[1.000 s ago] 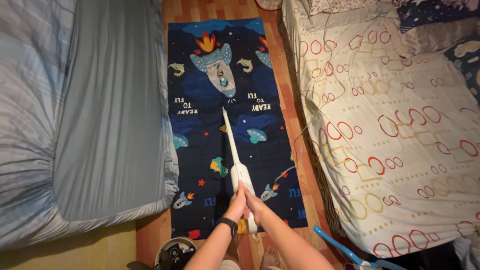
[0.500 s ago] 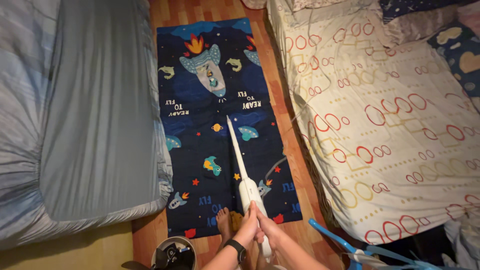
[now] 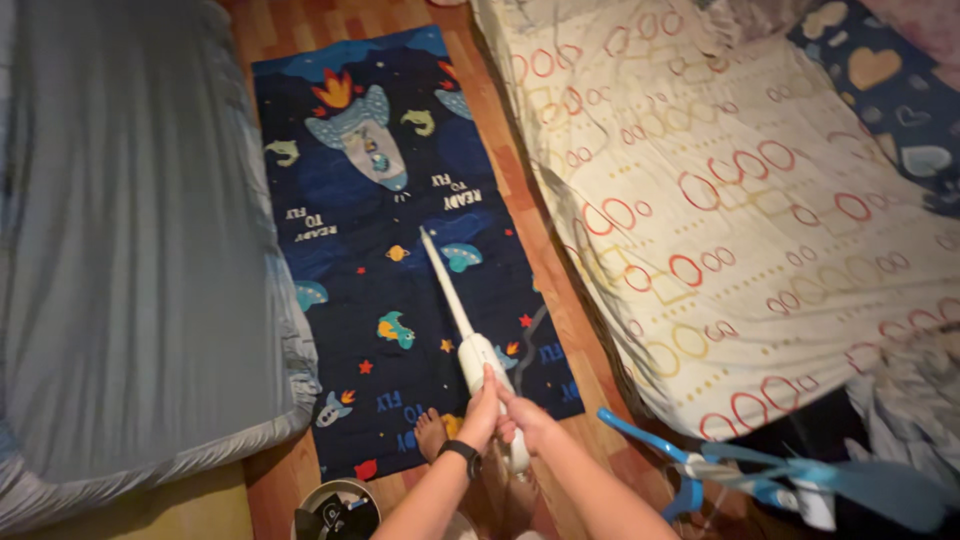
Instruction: The person cleans a small rug using a handheld vacuum cleaner, moving the nozzle across the rug surface and then disconnecting the nozzle attachment by hand.
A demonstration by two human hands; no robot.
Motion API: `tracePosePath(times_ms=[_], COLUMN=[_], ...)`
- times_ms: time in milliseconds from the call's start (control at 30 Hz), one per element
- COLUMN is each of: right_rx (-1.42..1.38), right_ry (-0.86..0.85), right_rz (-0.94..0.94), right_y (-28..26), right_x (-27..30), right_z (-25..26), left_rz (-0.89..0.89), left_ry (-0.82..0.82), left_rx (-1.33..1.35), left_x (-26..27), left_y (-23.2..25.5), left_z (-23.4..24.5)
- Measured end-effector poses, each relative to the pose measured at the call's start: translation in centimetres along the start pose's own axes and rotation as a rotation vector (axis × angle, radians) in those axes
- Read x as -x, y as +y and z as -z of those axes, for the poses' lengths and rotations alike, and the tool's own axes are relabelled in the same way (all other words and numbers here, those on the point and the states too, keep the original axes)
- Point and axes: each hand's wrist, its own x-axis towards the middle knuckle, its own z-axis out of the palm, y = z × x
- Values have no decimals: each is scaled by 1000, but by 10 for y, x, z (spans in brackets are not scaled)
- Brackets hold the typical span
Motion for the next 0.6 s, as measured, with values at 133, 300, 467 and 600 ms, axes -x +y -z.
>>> tracePosePath(times_ms=[133,300,467,600], right_rx=[36,-16,21,195], right_ry=[168,138,135,205], right_rz=[127,176,144,98], right_y=[9,25,34,36], right_x=[38,68,74,72], right_z=[31,63,59,37], left_rz=[41,61,-45,48], left_ry=[-77,-144,-188,-74], left_rx=[-90,-155,-71,-37], left_x=[13,17,25,49], left_y=[-12,-36,-52,-47], left_z=[-42,-75,-72,-55])
